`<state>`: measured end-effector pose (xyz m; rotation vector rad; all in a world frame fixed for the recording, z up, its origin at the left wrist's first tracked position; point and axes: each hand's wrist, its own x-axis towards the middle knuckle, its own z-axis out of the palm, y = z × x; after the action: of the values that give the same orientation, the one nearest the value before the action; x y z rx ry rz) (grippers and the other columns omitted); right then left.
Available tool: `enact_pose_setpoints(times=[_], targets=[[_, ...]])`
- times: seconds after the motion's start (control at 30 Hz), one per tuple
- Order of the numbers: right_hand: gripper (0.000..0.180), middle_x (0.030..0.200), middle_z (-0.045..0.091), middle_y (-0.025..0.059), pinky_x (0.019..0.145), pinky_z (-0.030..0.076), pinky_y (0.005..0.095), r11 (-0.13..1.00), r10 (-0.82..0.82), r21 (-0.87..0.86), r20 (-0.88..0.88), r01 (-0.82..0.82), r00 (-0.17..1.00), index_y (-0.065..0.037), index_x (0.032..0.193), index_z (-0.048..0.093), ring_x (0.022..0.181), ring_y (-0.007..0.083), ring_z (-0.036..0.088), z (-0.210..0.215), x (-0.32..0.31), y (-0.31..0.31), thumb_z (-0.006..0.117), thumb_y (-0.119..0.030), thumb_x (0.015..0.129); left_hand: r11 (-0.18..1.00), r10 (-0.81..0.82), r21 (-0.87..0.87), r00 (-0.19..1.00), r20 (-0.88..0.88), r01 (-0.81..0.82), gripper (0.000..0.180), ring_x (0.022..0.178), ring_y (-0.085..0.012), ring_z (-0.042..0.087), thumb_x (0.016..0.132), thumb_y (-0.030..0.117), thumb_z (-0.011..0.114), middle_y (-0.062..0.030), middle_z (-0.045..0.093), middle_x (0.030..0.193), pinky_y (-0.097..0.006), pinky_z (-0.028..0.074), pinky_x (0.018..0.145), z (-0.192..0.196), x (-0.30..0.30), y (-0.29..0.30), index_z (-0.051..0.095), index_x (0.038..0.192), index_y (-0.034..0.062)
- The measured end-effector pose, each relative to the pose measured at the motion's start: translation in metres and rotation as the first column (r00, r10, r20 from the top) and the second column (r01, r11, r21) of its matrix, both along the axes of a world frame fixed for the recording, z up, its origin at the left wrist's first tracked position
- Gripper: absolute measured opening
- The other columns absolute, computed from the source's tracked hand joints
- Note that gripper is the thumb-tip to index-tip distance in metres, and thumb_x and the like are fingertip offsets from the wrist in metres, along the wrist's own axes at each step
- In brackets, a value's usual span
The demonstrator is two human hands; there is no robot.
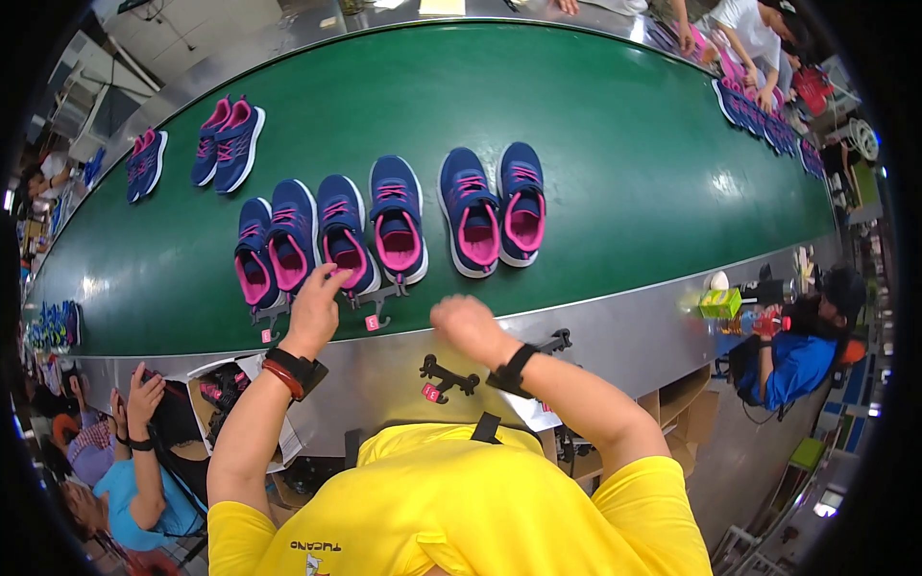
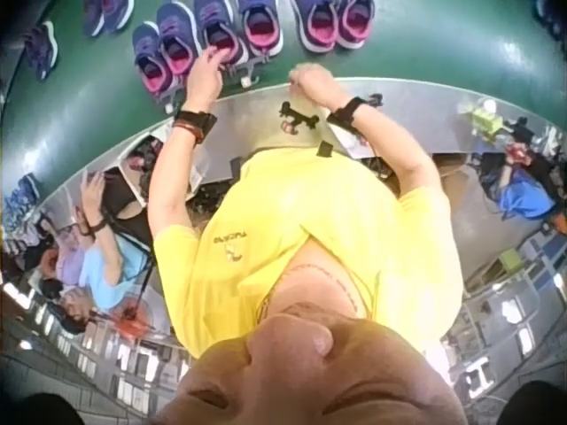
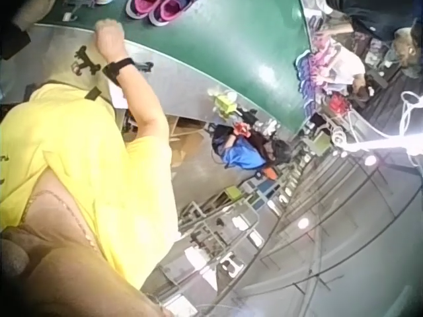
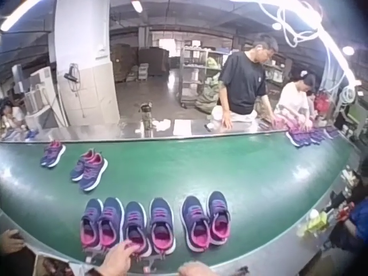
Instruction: Manually attaching plastic clips to the heels of athletic shoes on a factory conveyor belt.
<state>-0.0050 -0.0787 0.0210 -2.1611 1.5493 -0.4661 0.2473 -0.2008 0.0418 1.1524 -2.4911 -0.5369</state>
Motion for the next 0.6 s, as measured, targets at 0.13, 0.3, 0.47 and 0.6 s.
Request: enact_pose_setpoints(times=[0.13,0.3,0.47,0.6], targets=[[0.030,0.084,0.058,0.0117,0.074,0.045,0.0356,0.989,0.015,0.149,-0.155,0.009,0.988,-0.006,0.084,0.060,0.082,0.0281,0.058,-0.006,0.021,0.059,0.073,-0.026,0.066,0.995,-0.084,0.041,0.991,-0.106,0.089,0.035,0.098,-0.0311,0.056,0.071,-0.006,0.053,-0.0105,0.057,0.103,-0.040,0.048,0.081,0.017,-0.046,-0.005,0.062,0.102,0.0077],[0.024,0.086,0.057,0.0105,0.073,0.044,0.0359,0.976,-0.042,0.192,-0.286,0.100,0.957,-0.007,0.084,0.060,0.084,0.0269,0.057,-0.023,0.027,0.083,0.069,-0.024,0.070,0.969,-0.235,0.046,0.964,-0.126,0.242,0.039,0.095,-0.0292,0.058,0.074,-0.004,0.052,-0.0080,0.057,0.105,-0.039,0.050,0.078,0.003,-0.128,0.009,0.058,0.111,0.0082],[0.021,0.086,0.058,0.0093,0.074,0.044,0.0360,0.974,-0.065,0.198,-0.206,0.106,0.977,-0.008,0.083,0.061,0.084,0.0261,0.057,-0.033,0.018,0.088,0.067,-0.025,0.073,0.931,-0.332,0.153,0.943,-0.012,0.330,0.029,0.095,-0.0327,0.059,0.078,0.000,0.056,-0.0107,0.059,0.106,-0.041,0.050,0.076,-0.016,-0.177,0.006,0.058,0.106,0.0071],[0.020,0.084,0.061,0.0107,0.071,0.046,0.0380,0.978,-0.040,0.203,-0.046,0.048,0.998,-0.006,0.083,0.058,0.083,0.0277,0.060,-0.030,-0.008,0.085,0.065,-0.025,0.078,0.909,-0.340,0.256,0.941,-0.008,0.330,0.018,0.087,-0.0351,0.060,0.078,0.003,0.062,-0.0130,0.062,0.095,-0.042,0.049,0.073,-0.039,-0.183,0.008,0.058,0.095,0.0057]])
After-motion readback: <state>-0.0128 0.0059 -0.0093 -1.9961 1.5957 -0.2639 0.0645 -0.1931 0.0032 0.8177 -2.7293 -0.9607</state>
